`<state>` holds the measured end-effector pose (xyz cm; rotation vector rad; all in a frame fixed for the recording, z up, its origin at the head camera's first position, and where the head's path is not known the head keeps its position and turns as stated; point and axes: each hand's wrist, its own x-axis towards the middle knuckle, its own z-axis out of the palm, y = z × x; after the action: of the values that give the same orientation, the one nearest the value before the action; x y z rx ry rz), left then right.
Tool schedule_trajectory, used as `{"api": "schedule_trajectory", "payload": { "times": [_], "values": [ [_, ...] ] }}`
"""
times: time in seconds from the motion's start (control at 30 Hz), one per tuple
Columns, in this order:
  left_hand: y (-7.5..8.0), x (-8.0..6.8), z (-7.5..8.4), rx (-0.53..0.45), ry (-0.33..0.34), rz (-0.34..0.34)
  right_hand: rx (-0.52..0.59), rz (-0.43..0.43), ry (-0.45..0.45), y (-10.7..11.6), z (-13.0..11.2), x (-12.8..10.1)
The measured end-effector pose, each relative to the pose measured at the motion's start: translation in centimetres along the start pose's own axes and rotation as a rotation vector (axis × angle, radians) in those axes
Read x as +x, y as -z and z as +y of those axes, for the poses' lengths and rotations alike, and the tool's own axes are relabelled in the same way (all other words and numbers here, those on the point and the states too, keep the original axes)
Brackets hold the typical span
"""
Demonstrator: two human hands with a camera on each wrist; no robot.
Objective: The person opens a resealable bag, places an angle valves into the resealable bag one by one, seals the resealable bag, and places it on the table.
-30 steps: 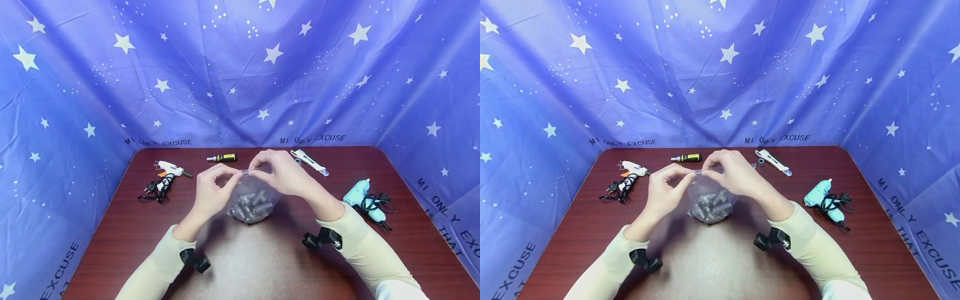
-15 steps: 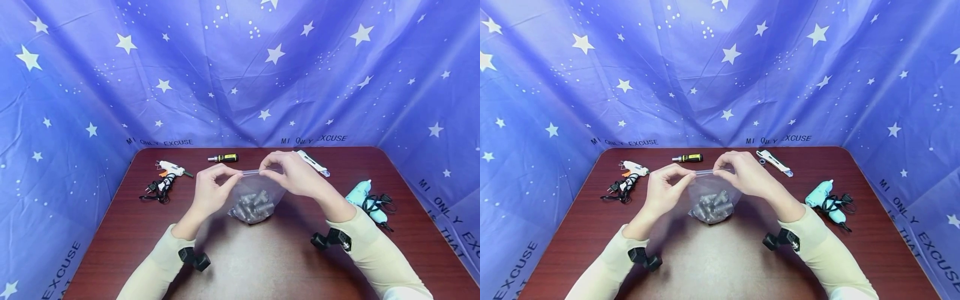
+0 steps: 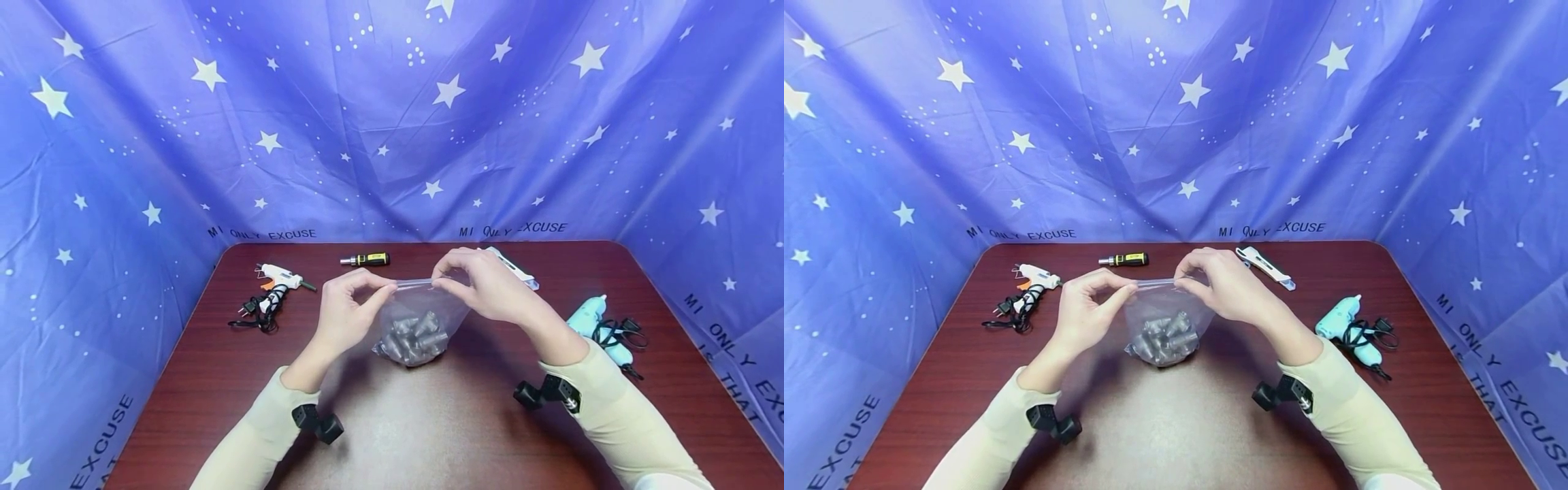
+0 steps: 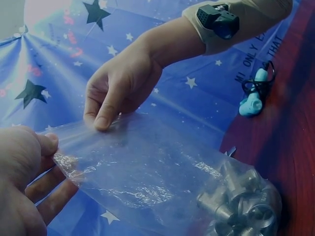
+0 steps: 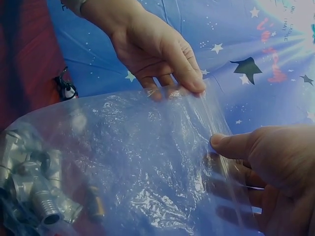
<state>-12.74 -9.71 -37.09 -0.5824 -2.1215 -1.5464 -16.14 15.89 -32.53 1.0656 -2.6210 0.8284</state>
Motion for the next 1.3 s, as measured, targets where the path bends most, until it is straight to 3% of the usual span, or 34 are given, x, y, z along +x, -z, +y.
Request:
{"api": "schedule_trajectory", "payload": {
  "times": [0.83,1.3],
  "values": [
    [-0.3,-0.1,0.0,-0.124,0.061,-0.030,-0.038,0.014,-0.004,0.7,1.4,-1.3],
    [-0.4,0.1,0.0,-0.104,0.056,-0.029,-0.038,0.027,0.007,1.0,2.1,-1.8]
  ]
}}
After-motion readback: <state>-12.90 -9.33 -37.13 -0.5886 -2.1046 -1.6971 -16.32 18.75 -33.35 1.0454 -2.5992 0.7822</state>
